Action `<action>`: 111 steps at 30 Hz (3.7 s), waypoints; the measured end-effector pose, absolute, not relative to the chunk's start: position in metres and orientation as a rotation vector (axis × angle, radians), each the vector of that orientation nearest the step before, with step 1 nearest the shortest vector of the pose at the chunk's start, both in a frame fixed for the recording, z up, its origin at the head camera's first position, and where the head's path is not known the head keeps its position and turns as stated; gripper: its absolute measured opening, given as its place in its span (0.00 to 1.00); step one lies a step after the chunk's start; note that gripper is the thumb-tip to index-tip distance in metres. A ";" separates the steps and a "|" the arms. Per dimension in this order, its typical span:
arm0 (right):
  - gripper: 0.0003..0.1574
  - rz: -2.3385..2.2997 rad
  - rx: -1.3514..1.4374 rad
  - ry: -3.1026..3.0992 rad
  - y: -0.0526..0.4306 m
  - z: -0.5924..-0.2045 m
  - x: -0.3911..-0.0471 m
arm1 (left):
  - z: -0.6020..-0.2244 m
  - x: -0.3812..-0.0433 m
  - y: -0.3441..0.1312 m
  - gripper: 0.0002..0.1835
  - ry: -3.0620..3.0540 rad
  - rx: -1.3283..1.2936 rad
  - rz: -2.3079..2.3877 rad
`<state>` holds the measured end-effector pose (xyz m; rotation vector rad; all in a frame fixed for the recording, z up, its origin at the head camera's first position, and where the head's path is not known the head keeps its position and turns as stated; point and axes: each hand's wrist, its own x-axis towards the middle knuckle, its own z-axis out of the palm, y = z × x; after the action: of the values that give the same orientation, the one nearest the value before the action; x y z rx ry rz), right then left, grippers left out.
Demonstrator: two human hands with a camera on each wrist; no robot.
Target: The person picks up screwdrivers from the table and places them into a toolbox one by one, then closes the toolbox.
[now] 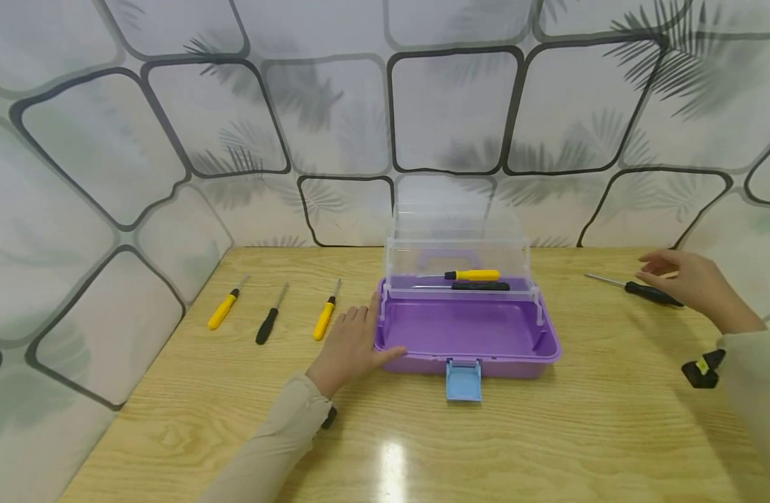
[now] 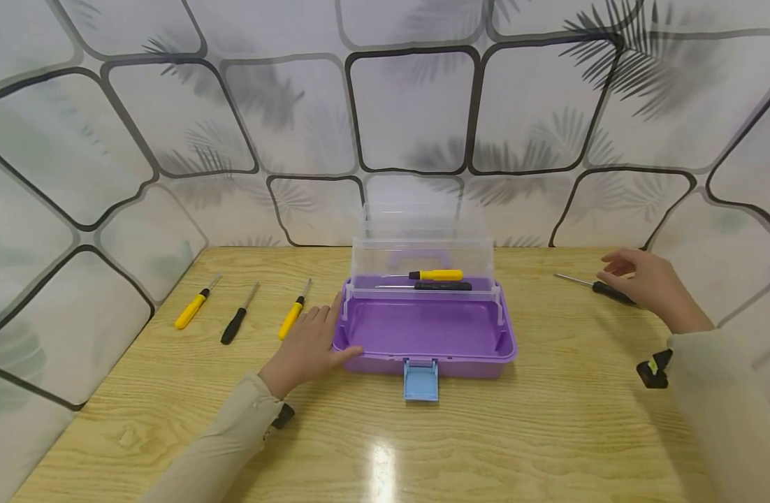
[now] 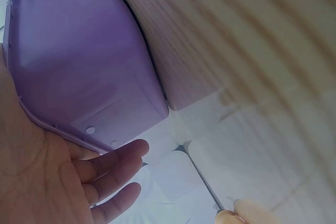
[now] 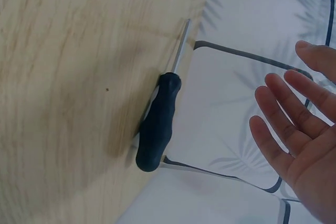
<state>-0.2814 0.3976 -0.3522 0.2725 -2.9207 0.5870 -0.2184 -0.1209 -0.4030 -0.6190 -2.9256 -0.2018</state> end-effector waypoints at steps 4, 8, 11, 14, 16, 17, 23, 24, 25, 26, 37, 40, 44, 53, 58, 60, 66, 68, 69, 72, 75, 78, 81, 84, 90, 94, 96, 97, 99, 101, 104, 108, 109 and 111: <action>0.25 0.585 0.261 -2.913 0.403 -0.357 -0.282 | -0.403 -0.218 -0.121 0.57 -2.933 -0.620 -0.189; 0.25 0.584 0.244 -2.907 0.408 -0.361 -0.282 | -0.403 -0.219 -0.121 0.58 -2.930 -0.622 -0.188; 0.26 0.577 0.228 -2.905 0.410 -0.363 -0.283 | -0.403 -0.219 -0.121 0.58 -2.927 -0.621 -0.191; 0.27 0.567 0.204 -2.909 0.410 -0.364 -0.282 | -0.403 -0.219 -0.121 0.58 -2.929 -0.620 -0.197; 0.29 0.560 0.176 -2.915 0.411 -0.365 -0.282 | -0.403 -0.218 -0.121 0.58 -2.931 -0.617 -0.204; 0.29 0.557 0.163 -2.917 0.411 -0.366 -0.282 | -0.403 -0.218 -0.121 0.58 -2.929 -0.617 -0.209; 0.31 0.543 0.099 -2.929 0.415 -0.370 -0.284 | -0.403 -0.219 -0.121 0.58 -2.932 -0.615 -0.213; 0.31 0.545 0.097 -2.930 0.417 -0.371 -0.284 | -0.404 -0.219 -0.121 0.58 -2.933 -0.615 -0.214; 0.31 0.549 0.095 -2.932 0.418 -0.372 -0.285 | -0.404 -0.219 -0.121 0.58 -2.933 -0.615 -0.216; 0.32 0.553 0.092 -2.933 0.419 -0.372 -0.286 | -0.404 -0.219 -0.121 0.58 -2.932 -0.616 -0.216; 0.34 0.646 0.103 -2.985 0.429 -0.380 -0.291 | -0.403 -0.218 -0.122 0.58 -2.928 -0.630 -0.233; 0.32 0.672 0.133 -2.985 0.431 -0.382 -0.292 | -0.402 -0.219 -0.122 0.58 -2.932 -0.626 -0.243; 0.32 0.668 0.141 -2.991 0.433 -0.385 -0.293 | -0.402 -0.219 -0.122 0.58 -2.939 -0.628 -0.256; 0.34 0.651 0.124 -3.036 0.443 -0.393 -0.298 | -0.401 -0.218 -0.121 0.57 -2.942 -0.634 -0.239; 0.37 0.631 0.096 -3.074 0.447 -0.396 -0.296 | -0.402 -0.218 -0.121 0.57 -2.939 -0.640 -0.245; 0.37 0.617 0.082 -3.079 0.447 -0.398 -0.295 | -0.402 -0.218 -0.122 0.57 -2.937 -0.640 -0.251; 0.39 0.590 0.013 -3.083 0.451 -0.405 -0.294 | -0.402 -0.218 -0.122 0.57 -2.939 -0.639 -0.263; 0.40 0.586 0.006 -3.085 0.453 -0.408 -0.294 | -0.402 -0.218 -0.122 0.57 -2.942 -0.638 -0.262; 0.40 0.584 0.012 -3.086 0.454 -0.409 -0.294 | -0.402 -0.218 -0.122 0.57 -2.946 -0.637 -0.260; 0.41 0.583 0.025 -3.083 0.456 -0.412 -0.294 | -0.402 -0.218 -0.122 0.57 -2.951 -0.634 -0.254; 0.41 0.588 0.033 -3.082 0.458 -0.413 -0.294 | -0.402 -0.218 -0.122 0.57 -2.953 -0.633 -0.253; 0.41 0.590 0.037 -3.079 0.459 -0.414 -0.293 | -0.401 -0.218 -0.122 0.57 -2.952 -0.634 -0.260; 0.41 0.594 0.048 -3.077 0.459 -0.414 -0.292 | -0.401 -0.218 -0.122 0.57 -2.955 -0.632 -0.259; 0.41 0.586 0.064 -3.082 0.459 -0.414 -0.292 | -0.401 -0.217 -0.122 0.57 -2.958 -0.625 -0.258; 0.40 0.548 0.071 -3.108 0.461 -0.413 -0.293 | -0.400 -0.217 -0.122 0.57 -2.961 -0.616 -0.259; 0.40 0.518 0.052 -3.112 0.461 -0.414 -0.293 | -0.400 -0.217 -0.122 0.57 -2.959 -0.621 -0.257; 0.40 0.512 0.027 -3.118 0.461 -0.414 -0.292 | -0.400 -0.218 -0.122 0.57 -2.961 -0.623 -0.257; 0.41 0.507 0.018 -3.121 0.461 -0.414 -0.292 | -0.400 -0.218 -0.122 0.57 -2.963 -0.622 -0.257; 0.41 0.494 0.011 -3.126 0.460 -0.413 -0.292 | -0.400 -0.218 -0.122 0.57 -2.970 -0.621 -0.257; 0.43 0.474 0.015 -3.125 0.459 -0.413 -0.292 | -0.400 -0.218 -0.122 0.57 -2.973 -0.620 -0.259; 0.47 0.461 0.012 -3.114 0.457 -0.414 -0.292 | -0.400 -0.217 -0.122 0.57 -2.974 -0.620 -0.261; 0.48 0.457 -0.013 -3.107 0.454 -0.414 -0.292 | -0.400 -0.217 -0.122 0.57 -2.968 -0.624 -0.263; 0.47 0.458 -0.017 -3.108 0.454 -0.413 -0.292 | -0.400 -0.217 -0.122 0.57 -2.964 -0.625 -0.267; 0.44 0.451 -0.019 -3.110 0.452 -0.412 -0.291 | -0.401 -0.217 -0.122 0.56 -2.960 -0.626 -0.266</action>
<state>-0.2911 0.4522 -0.4123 -0.0194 -3.1095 0.4509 -0.2174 -0.1217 -0.4011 -0.6260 -2.9603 -0.2657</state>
